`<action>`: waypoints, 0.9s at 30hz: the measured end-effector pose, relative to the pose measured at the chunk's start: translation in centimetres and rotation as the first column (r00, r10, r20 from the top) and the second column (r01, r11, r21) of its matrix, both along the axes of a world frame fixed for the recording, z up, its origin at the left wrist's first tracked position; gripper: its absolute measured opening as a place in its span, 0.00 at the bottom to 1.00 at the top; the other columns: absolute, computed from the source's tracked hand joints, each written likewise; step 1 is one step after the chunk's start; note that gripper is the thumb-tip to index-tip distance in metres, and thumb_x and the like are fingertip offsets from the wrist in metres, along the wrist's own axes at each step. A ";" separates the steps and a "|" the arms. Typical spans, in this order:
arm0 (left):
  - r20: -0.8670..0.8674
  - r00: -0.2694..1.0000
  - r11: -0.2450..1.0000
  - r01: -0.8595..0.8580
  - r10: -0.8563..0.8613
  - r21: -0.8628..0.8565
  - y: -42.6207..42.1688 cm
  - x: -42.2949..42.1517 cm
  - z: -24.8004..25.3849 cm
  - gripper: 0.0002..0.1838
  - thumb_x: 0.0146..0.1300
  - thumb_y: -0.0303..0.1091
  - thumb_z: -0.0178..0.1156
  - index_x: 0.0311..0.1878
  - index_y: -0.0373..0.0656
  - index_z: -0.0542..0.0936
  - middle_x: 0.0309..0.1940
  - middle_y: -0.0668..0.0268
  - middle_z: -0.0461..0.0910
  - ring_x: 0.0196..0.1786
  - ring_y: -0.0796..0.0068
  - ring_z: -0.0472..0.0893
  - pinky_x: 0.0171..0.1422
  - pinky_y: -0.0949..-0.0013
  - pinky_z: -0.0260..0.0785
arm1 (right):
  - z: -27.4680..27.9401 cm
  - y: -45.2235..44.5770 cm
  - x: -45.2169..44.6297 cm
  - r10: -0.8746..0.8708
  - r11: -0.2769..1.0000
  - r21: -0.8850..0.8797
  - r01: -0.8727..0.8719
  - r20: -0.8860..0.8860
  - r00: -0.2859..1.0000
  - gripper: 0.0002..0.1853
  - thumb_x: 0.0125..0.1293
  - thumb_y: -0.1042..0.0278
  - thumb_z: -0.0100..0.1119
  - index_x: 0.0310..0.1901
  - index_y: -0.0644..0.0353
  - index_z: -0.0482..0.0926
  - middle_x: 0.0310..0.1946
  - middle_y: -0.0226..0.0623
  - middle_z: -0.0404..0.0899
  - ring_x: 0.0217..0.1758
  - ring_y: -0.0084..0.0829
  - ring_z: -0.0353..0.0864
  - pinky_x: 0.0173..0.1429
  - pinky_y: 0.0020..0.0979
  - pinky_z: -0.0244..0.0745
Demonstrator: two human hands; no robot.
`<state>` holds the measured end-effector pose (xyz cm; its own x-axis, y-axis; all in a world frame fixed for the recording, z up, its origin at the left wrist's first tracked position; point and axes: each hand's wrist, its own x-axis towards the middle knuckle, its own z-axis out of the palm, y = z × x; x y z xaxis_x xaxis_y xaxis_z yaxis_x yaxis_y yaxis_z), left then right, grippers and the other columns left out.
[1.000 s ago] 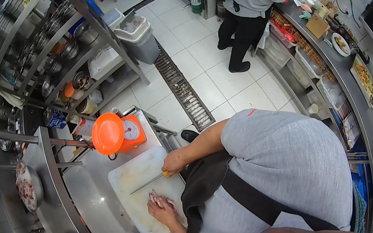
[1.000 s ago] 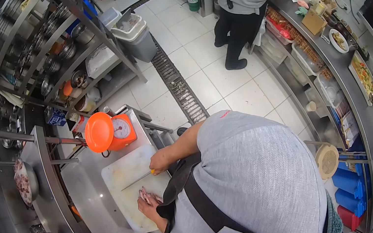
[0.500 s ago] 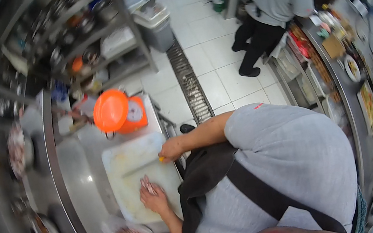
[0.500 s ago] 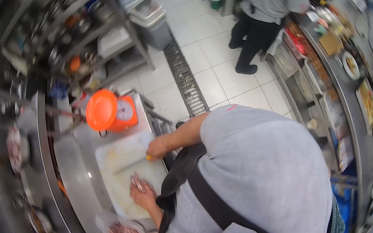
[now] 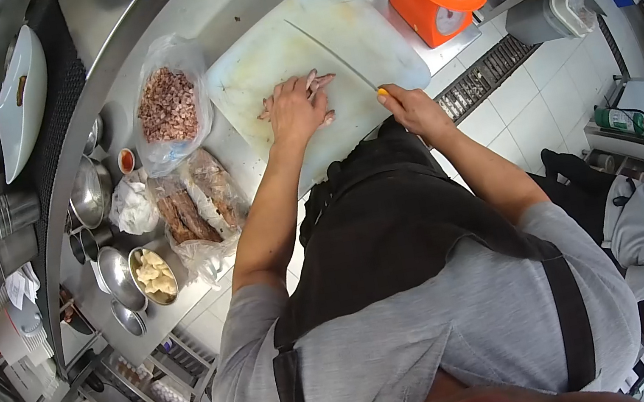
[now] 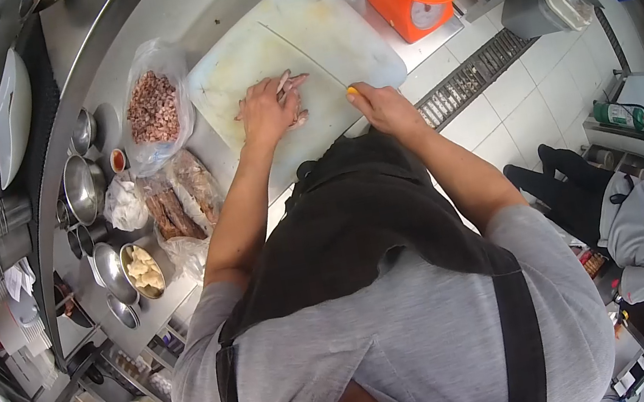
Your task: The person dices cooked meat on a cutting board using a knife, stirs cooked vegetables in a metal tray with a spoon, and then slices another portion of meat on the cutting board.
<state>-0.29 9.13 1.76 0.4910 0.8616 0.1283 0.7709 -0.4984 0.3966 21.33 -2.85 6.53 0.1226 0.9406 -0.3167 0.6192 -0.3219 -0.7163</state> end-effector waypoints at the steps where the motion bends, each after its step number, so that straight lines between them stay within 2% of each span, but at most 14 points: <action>1: 0.047 0.999 1.000 0.008 -0.008 -0.018 0.5 0.3 -0.1 0.18 0.58 0.40 0.62 0.51 0.45 0.83 0.47 0.58 0.82 0.52 0.52 0.78 0.56 0.51 0.70 | 0.4 0.4 -0.4 0.012 0.999 -0.048 -0.012 -0.010 1.000 0.20 0.74 0.51 0.47 0.52 0.61 0.76 0.32 0.59 0.81 0.42 0.60 0.79 0.48 0.51 0.72; 2: 0.091 0.996 0.999 0.022 -0.018 -0.034 0.8 0.5 -0.2 0.17 0.57 0.39 0.62 0.49 0.45 0.84 0.44 0.58 0.83 0.50 0.53 0.79 0.54 0.52 0.71 | 0.3 0.6 -0.8 0.006 0.999 -0.048 -0.006 -0.014 1.000 0.20 0.74 0.51 0.47 0.52 0.61 0.76 0.32 0.59 0.81 0.42 0.60 0.79 0.48 0.51 0.72; 7: 0.038 0.997 0.998 0.064 -0.063 -0.013 1.6 1.5 -0.9 0.12 0.54 0.34 0.63 0.42 0.43 0.83 0.38 0.59 0.83 0.45 0.54 0.80 0.49 0.55 0.73 | 1.1 2.4 -2.1 0.017 0.994 0.105 -0.009 -0.074 0.997 0.19 0.74 0.52 0.47 0.50 0.60 0.76 0.33 0.57 0.81 0.42 0.59 0.79 0.46 0.52 0.71; 11: 0.003 0.993 0.992 0.122 -0.122 0.030 1.9 1.7 -0.9 0.08 0.54 0.32 0.64 0.37 0.43 0.82 0.34 0.59 0.82 0.42 0.54 0.79 0.47 0.54 0.72 | -2.3 4.3 -3.1 0.022 0.992 0.127 -0.015 -0.060 0.998 0.18 0.74 0.52 0.48 0.49 0.60 0.77 0.34 0.57 0.81 0.41 0.58 0.80 0.46 0.53 0.72; 14: 0.004 0.991 0.991 0.132 -0.132 0.033 1.9 1.6 -0.5 0.09 0.54 0.32 0.64 0.38 0.44 0.82 0.34 0.59 0.82 0.42 0.55 0.79 0.47 0.55 0.72 | -3.5 5.1 -3.3 0.036 0.990 0.141 -0.030 -0.042 0.998 0.18 0.74 0.53 0.47 0.48 0.60 0.77 0.34 0.57 0.81 0.41 0.58 0.80 0.46 0.53 0.72; 17: -0.034 0.992 0.993 0.119 -0.119 -0.011 2.0 1.8 -0.5 0.08 0.55 0.33 0.62 0.37 0.44 0.82 0.35 0.62 0.83 0.45 0.58 0.78 0.49 0.55 0.70 | -2.6 4.5 -3.6 -0.007 0.991 0.135 0.024 -0.123 0.992 0.18 0.74 0.53 0.47 0.48 0.60 0.77 0.34 0.57 0.81 0.40 0.58 0.80 0.46 0.53 0.73; 19: -0.046 0.990 0.991 0.135 -0.135 -0.003 2.0 1.7 -0.6 0.07 0.55 0.33 0.62 0.37 0.44 0.82 0.35 0.61 0.82 0.45 0.58 0.78 0.49 0.55 0.70 | -3.5 4.6 -3.7 0.032 0.996 0.090 -0.026 -0.061 0.998 0.18 0.74 0.53 0.47 0.47 0.61 0.77 0.34 0.57 0.81 0.40 0.59 0.80 0.46 0.53 0.72; 23: -0.033 0.984 0.983 0.178 -0.177 0.042 2.3 1.6 -0.6 0.10 0.53 0.32 0.63 0.38 0.42 0.81 0.35 0.58 0.82 0.42 0.55 0.79 0.48 0.55 0.72 | -2.2 4.5 -3.8 0.007 0.994 0.105 0.003 -0.092 0.996 0.18 0.74 0.53 0.47 0.46 0.61 0.77 0.33 0.58 0.81 0.39 0.59 0.80 0.45 0.53 0.72; 25: -0.043 0.981 0.981 0.189 -0.188 0.039 2.4 1.6 -0.5 0.09 0.53 0.32 0.63 0.38 0.41 0.81 0.34 0.58 0.82 0.42 0.55 0.79 0.47 0.55 0.72 | -1.4 4.3 -3.8 0.004 0.993 0.118 0.017 -0.174 0.985 0.18 0.74 0.54 0.47 0.46 0.62 0.78 0.33 0.58 0.81 0.39 0.60 0.80 0.45 0.53 0.72; 27: -0.050 0.980 0.980 0.195 -0.193 0.040 2.2 1.6 -0.4 0.09 0.53 0.32 0.63 0.37 0.41 0.81 0.34 0.57 0.82 0.42 0.55 0.79 0.47 0.54 0.72 | -2.9 4.2 -4.4 0.017 0.994 0.112 -0.003 -0.124 0.992 0.18 0.74 0.54 0.47 0.46 0.62 0.77 0.33 0.58 0.81 0.39 0.60 0.79 0.45 0.53 0.72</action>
<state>1.30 11.37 1.34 0.6545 0.7434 0.1382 0.6747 -0.6567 0.3369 16.91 1.40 3.59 0.0794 0.9718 -0.2221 0.5258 -0.2301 -0.8189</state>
